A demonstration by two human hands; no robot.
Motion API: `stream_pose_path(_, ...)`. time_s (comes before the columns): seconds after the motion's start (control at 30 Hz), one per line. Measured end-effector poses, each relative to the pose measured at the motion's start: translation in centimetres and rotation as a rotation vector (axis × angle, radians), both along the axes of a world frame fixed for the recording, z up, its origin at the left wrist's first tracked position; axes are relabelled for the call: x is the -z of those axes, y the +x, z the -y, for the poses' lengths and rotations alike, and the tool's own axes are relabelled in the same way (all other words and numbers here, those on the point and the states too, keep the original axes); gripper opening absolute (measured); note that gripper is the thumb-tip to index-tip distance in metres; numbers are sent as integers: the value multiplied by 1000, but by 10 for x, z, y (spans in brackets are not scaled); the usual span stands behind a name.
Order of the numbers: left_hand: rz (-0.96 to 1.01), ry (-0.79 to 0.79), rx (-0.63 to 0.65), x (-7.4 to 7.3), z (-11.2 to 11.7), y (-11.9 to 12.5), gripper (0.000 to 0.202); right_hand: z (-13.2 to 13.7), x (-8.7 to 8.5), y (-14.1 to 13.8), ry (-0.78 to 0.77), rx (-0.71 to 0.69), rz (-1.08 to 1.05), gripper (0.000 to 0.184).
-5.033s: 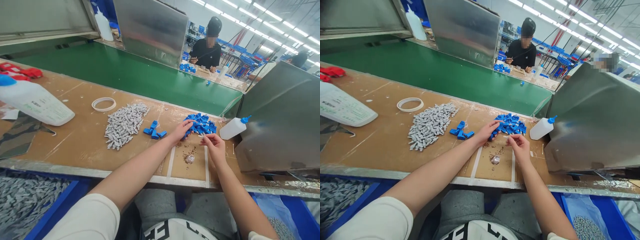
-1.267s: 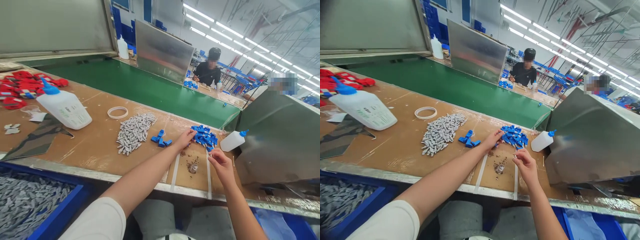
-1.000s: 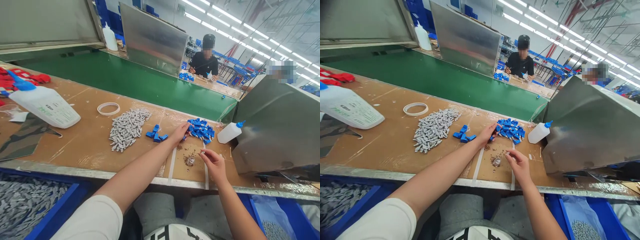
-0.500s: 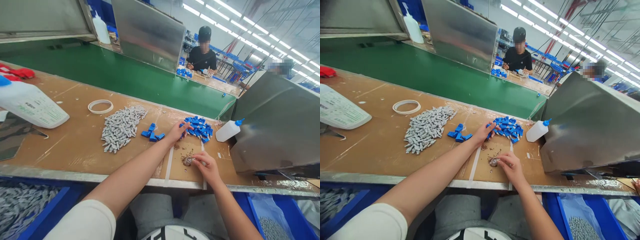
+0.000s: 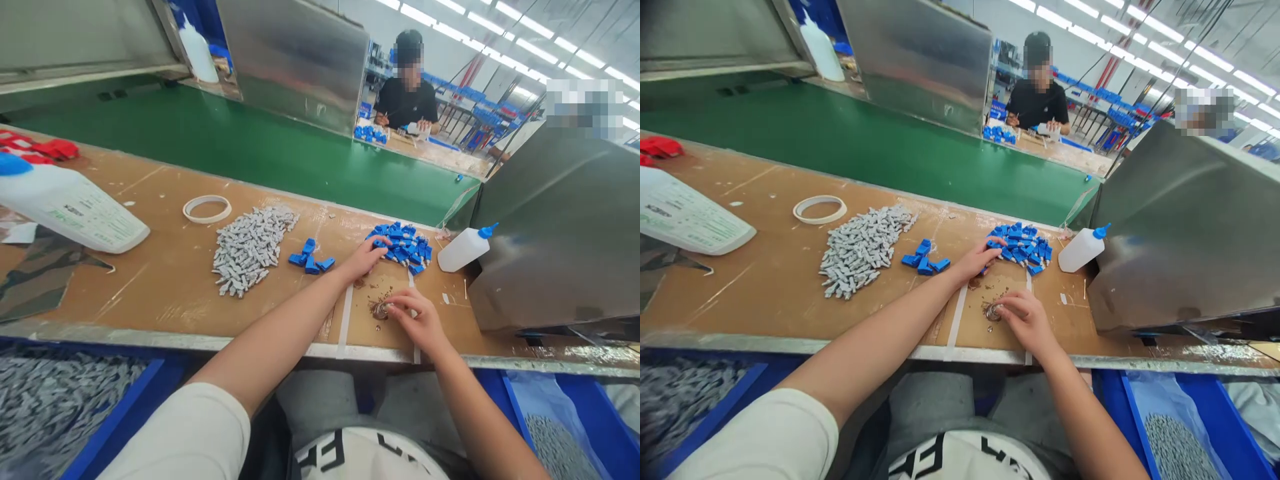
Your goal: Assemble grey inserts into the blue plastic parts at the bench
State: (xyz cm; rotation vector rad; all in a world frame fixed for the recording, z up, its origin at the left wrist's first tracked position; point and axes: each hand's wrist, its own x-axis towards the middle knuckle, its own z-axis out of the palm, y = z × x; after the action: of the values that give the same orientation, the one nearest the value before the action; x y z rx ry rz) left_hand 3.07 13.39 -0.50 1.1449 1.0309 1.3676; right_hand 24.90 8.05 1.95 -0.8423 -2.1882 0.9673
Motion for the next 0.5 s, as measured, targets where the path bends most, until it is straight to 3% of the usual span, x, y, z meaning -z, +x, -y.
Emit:
stream_pose_path(0.2,-336,224,-39,-6,1,-2,31,-10,4,4,-256,127,-200,16)
stream_pose_path(0.33,-551,127,-63,-6,7,-4,33,-32,8,-2,-373,213,-343,23)
stream_pose_path(0.5,-823,14,-144,-13,12,-5,31,-63,3,-21,-262,283,-489,26)
